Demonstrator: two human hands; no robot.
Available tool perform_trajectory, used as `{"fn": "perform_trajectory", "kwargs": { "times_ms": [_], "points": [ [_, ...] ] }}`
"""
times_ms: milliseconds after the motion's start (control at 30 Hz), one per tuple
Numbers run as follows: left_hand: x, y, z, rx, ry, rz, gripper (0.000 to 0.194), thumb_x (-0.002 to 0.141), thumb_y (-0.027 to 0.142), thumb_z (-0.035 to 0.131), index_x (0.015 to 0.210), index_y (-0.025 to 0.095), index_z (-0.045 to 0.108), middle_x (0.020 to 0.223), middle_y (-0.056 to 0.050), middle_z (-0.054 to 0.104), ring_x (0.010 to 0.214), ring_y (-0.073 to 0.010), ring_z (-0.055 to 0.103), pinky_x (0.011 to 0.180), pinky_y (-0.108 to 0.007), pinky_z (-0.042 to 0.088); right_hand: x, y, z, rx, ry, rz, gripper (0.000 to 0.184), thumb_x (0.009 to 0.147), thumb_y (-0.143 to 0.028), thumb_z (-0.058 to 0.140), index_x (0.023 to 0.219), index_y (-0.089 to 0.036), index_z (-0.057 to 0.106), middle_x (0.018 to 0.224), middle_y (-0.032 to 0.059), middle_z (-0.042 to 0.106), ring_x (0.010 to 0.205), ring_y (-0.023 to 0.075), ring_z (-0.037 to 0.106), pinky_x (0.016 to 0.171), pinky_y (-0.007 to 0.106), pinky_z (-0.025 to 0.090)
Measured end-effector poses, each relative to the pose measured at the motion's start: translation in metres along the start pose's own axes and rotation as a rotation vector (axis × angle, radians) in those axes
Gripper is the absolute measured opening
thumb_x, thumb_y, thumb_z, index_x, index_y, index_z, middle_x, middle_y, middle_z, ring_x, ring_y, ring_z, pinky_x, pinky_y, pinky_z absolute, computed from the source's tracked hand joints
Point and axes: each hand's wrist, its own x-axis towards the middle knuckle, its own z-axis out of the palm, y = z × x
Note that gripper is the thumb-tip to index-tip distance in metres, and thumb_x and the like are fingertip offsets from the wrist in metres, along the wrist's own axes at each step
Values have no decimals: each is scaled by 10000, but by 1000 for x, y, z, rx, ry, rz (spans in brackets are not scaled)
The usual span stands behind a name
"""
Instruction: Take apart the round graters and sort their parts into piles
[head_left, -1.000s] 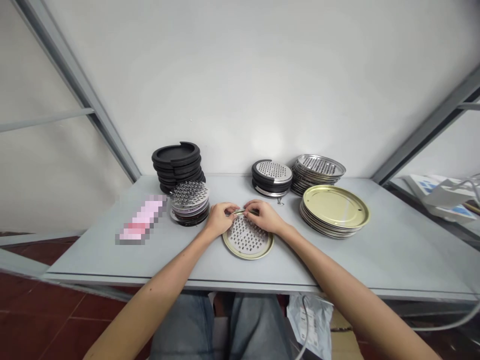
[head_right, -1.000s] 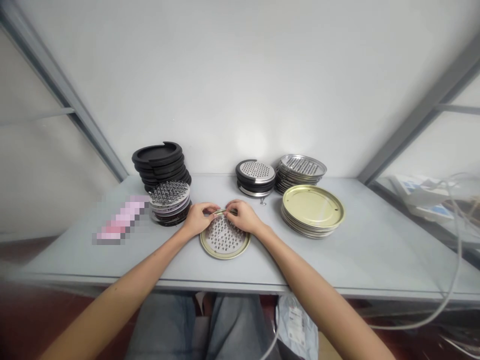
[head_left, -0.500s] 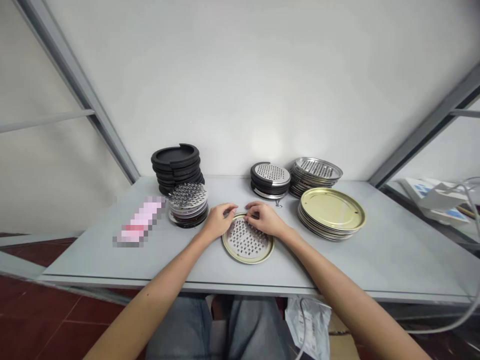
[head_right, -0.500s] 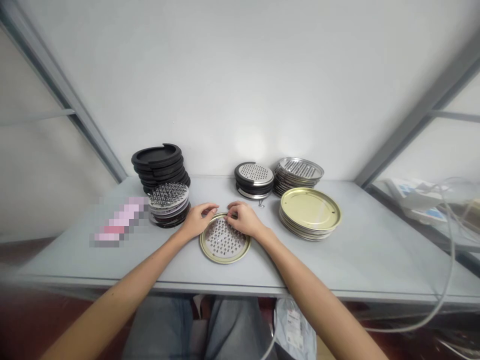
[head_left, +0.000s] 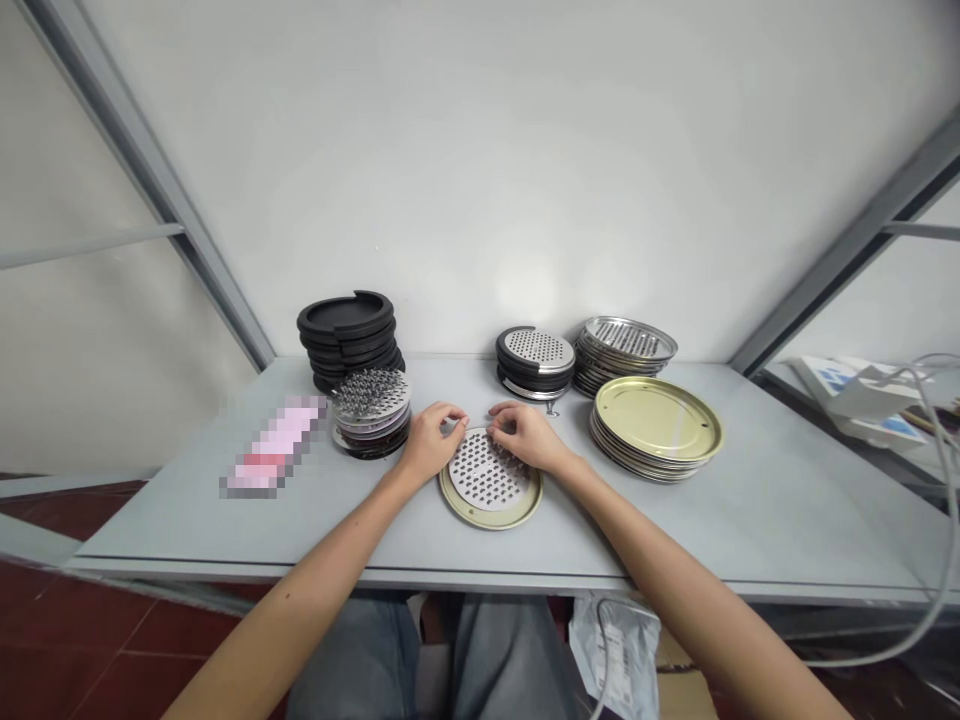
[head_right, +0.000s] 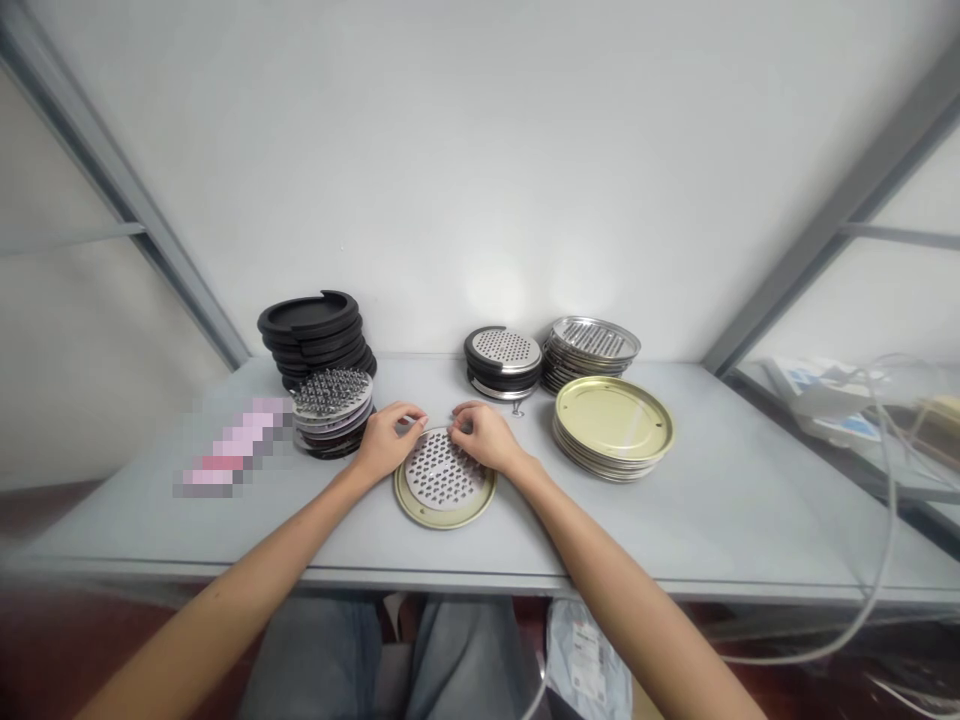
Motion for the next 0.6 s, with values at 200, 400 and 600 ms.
{"fn": "perform_trajectory", "kwargs": {
  "times_ms": [200, 400, 600],
  "points": [
    [-1, 7, -5, 38, 101, 42, 93, 864, 244, 532, 857, 176, 595, 838, -37, 648, 817, -168, 608, 740, -302, 487, 4, 6, -8, 128, 165, 101, 180, 801, -311, 568, 739, -164, 652, 856, 74, 707, 788, 191, 642, 710, 289, 469],
    [-5, 12, -7, 14, -176, 77, 893, 645, 466, 769, 1380, 187, 345, 1360, -139, 467, 1247, -296, 455, 1041, -443, 395, 6, 12, -15, 264, 346, 195, 295, 779, -424, 591, 765, -139, 668, 740, 73, 696, 654, 182, 611, 590, 274, 455],
    [-8, 9, -5, 7, -310, 73, 1008, 630, 477, 784, 1444, 209, 256, 1456, -126, 366, 1340, -302, 345, 1115, -461, 314, 6, 13, -16, 314, 313, 218, 331, 751, -448, 618, 753, -127, 699, 743, 87, 703, 655, 193, 609, 585, 283, 445]
  ]
}}
